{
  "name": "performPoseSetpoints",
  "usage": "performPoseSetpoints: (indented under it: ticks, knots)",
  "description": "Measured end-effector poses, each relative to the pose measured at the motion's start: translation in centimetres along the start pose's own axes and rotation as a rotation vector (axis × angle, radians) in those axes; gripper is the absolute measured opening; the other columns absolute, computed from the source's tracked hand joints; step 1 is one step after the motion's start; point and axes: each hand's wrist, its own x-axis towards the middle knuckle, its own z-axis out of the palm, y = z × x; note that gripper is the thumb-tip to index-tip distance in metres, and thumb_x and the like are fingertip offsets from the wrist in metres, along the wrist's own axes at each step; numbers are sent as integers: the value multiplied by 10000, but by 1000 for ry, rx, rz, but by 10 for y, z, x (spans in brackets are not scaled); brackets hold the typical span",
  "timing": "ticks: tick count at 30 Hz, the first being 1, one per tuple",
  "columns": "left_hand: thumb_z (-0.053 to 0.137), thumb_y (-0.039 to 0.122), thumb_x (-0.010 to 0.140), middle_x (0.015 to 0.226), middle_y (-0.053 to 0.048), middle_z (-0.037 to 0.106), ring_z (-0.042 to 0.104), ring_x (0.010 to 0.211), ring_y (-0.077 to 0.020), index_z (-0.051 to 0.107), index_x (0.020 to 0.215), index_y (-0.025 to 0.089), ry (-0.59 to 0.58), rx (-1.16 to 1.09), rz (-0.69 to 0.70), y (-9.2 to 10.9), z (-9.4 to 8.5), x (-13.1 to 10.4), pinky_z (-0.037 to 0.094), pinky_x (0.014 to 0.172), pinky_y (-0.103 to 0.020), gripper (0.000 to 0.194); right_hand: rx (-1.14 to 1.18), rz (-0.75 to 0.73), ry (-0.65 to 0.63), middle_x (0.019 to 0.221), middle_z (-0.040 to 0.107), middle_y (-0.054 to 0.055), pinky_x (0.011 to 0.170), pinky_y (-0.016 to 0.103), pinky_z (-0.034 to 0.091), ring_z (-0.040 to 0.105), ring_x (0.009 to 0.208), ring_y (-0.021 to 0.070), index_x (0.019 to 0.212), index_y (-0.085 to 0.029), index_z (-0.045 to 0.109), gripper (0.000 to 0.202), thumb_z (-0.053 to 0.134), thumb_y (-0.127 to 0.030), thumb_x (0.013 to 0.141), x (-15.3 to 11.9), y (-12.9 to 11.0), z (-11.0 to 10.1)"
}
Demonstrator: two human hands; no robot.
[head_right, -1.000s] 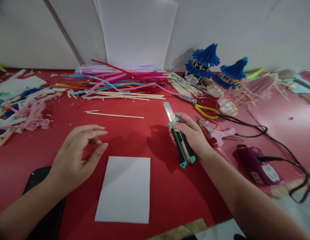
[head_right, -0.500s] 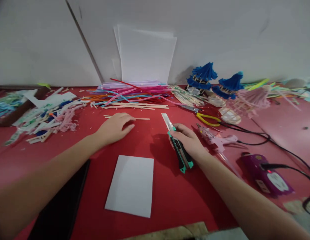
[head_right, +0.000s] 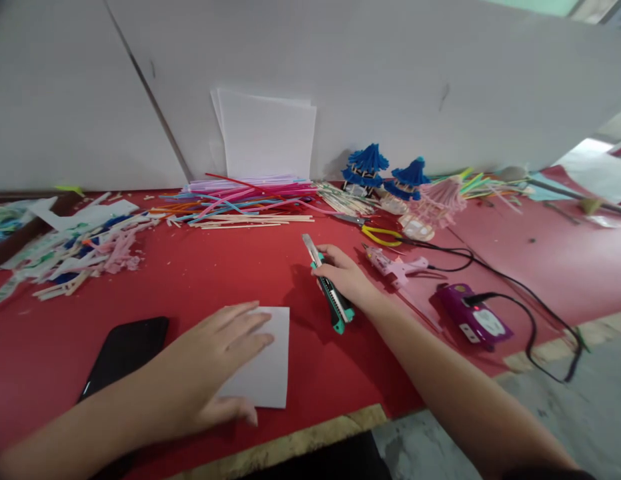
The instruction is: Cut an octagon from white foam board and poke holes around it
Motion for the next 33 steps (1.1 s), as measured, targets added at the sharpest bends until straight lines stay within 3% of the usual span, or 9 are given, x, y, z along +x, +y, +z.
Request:
performPoseSetpoints:
  ticks: [4,7,9,12,16,21,33]
  knots:
    - [794,553,661,1322,-167,609,524,1247,-395,629,1209,162,-15,73,68,2,18,1,469,1003,-528,693,-143,-53,-49,1083,694,25,893,378,496,641,1009,220,1157,-228,623,493,591,-149,671,-32,-8,2]
    - [745,565,716,1317,-188,610,550,1211,-418,624,1226,123,44,161,39,2,32,6,511,948,-537,686,-446,-184,-305,1356,591,72,1040,430,426,543,1251,233,1400,-248,480,605,530,-139,807,-58,-15,4]
    - [712,580,743,1300,-194,620,567,1185,-420,625,1233,107,88,214,27,5,38,8,533,915,-534,686,-555,-242,-396,1382,574,80,1055,423,423,538,1264,223,1442,-254,432,603,507,-133,856,-70,-18,5]
    - [688,568,764,1262,-198,643,584,1155,-416,642,1213,96,107,249,10,11,40,9,554,875,-526,653,-661,-299,-407,1340,600,94,1035,404,446,571,1211,217,1442,-238,439,563,492,-134,892,-76,-18,7]
    - [583,525,833,1239,-199,655,583,1140,-416,647,1212,78,97,228,2,14,36,10,548,862,-545,590,-769,-326,-433,1151,672,119,887,394,522,639,1011,231,1418,-200,476,515,465,-139,907,-70,-19,11]
    - [541,489,847,1241,-196,653,584,1123,-411,646,1216,72,116,210,6,12,36,10,544,847,-540,567,-848,-342,-492,985,676,105,752,367,521,629,851,226,1384,-188,518,508,465,-123,883,-64,-21,13]
    - [650,504,800,1291,-178,621,578,1170,-366,644,1188,136,76,137,-48,9,27,7,541,891,-484,535,-882,-277,-565,917,617,80,737,352,502,613,820,202,1424,-214,485,530,435,-121,905,-62,-25,9]
